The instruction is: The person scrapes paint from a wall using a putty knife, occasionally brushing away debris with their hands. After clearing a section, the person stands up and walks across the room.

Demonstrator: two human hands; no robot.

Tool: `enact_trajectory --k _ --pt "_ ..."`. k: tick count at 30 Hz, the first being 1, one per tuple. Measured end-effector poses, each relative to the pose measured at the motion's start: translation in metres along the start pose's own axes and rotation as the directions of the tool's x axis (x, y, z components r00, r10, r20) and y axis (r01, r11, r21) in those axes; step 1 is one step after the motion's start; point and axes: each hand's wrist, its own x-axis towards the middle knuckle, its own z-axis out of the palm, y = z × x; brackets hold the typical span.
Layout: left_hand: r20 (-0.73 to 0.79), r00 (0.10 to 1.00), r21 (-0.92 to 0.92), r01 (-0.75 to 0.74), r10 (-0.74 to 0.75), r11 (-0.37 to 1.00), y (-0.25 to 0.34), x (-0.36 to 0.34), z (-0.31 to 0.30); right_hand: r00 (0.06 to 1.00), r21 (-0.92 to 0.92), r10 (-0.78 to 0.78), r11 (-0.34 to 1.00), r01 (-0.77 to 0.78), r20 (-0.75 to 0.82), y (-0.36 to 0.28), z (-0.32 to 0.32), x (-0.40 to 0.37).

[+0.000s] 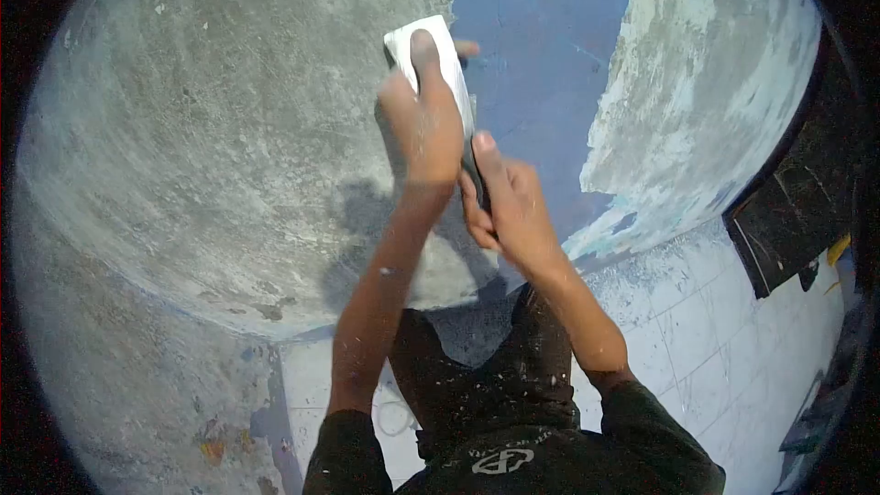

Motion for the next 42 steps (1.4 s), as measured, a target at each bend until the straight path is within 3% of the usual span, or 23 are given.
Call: enact_trajectory --k 3,7,8,11,12,14,15,17,20,23,24,27,28,31,32,35,40,42 --pt "-0.035 0.999 0.061 -0.025 0.027 0.998 -0.004 -0.006 0.001 0.999 0.008 0.051 0.999 -0.051 -0.004 -0.003 -0.001 -0.01" --pt "-0.156 0.987 -0.093 -0.039 0.024 0.995 -0.025 -0.022 0.002 0.993 -0.004 0.106 0.994 -0.106 0.049 0.016 -0.003 -0.02" --pt "-0.115 0.99 -0.055 -0.085 0.079 0.995 -0.022 -0.011 0.001 0.999 -0.062 0.038 0.997 -0.039 -0.013 0.015 -0.001 -0.011" --pt "0.031 0.998 -0.047 -0.059 0.061 0.997 0.025 0.011 0.0 0.998 0.155 0.044 0.987 -0.049 0.036 -0.025 0.006 0.004" --pt "0.024 0.999 -0.029 -0.047 0.048 0.998 0.02 0.009 0.001 0.999 0.139 0.0 0.99 -0.005 0.04 -0.024 0.004 0.001" --pt "0.017 0.999 0.007 -0.029 0.029 1.0 -0.011 -0.005 0.002 0.993 0.069 0.12 0.99 -0.12 0.007 -0.008 -0.002 -0.017" --pt "-0.004 0.998 0.004 -0.067 0.067 0.998 -0.033 -0.017 0.003 0.984 0.034 0.18 0.983 -0.179 -0.013 0.006 -0.008 -0.028" --pt "-0.044 0.989 0.003 -0.143 0.143 0.99 -0.07 -0.038 0.002 0.988 0.015 0.157 0.988 -0.157 0.002 0.03 -0.017 -0.031" --pt "-0.098 0.995 -0.051 0.028 -0.032 0.998 -0.023 -0.031 0.011 0.989 0.027 0.145 0.989 -0.145 -0.014 0.021 -0.012 -0.025" --pt "-0.01 1.0 -0.096 0.021 -0.022 0.995 -0.034 -0.035 0.002 0.983 0.001 0.18 0.984 -0.18 -0.02 0.02 -0.017 -0.025" --pt "-0.023 0.996 -0.079 -0.085 0.084 0.993 -0.052 -0.042 0.001 0.982 -0.018 0.186 0.982 -0.186 -0.03 0.029 -0.02 -0.033" --pt "-0.079 0.997 0.009 0.004 -0.003 1.0 -0.068 -0.055 0.011 0.989 -0.099 0.141 0.985 -0.145 -0.041 0.045 -0.032 -0.034" --pt "-0.118 0.992 -0.035 -0.05 0.045 0.998 -0.059 -0.048 0.018 0.991 -0.117 0.121 0.985 -0.127 -0.057 0.037 -0.03 -0.027" --pt "0.004 1.0 -0.071 -0.018 0.018 0.997 -0.032 -0.042 0.01 0.982 -0.102 0.182 0.977 -0.186 -0.05 0.02 -0.031 -0.027" --pt "-0.077 0.995 -0.048 -0.064 0.06 0.997 -0.035 -0.045 0.014 0.985 -0.14 0.169 0.975 -0.173 -0.04 0.025 -0.035 -0.027" --pt "-0.07 0.991 -0.018 0.113 -0.114 0.993 -0.075 -0.064 0.015 0.981 -0.153 0.192 0.969 -0.195 -0.032 0.046 -0.046 -0.041" --pt "-0.024 0.995 -0.041 0.092 -0.093 0.995 -0.042 -0.051 0.018 0.984 -0.157 0.162 0.973 -0.171 -0.069 0.032 -0.043 -0.032" --pt "-0.07 0.994 -0.033 0.084 -0.086 0.996 -0.063 -0.058 0.022 0.986 -0.182 0.151 0.97 -0.161 -0.068 0.045 -0.044 -0.036"
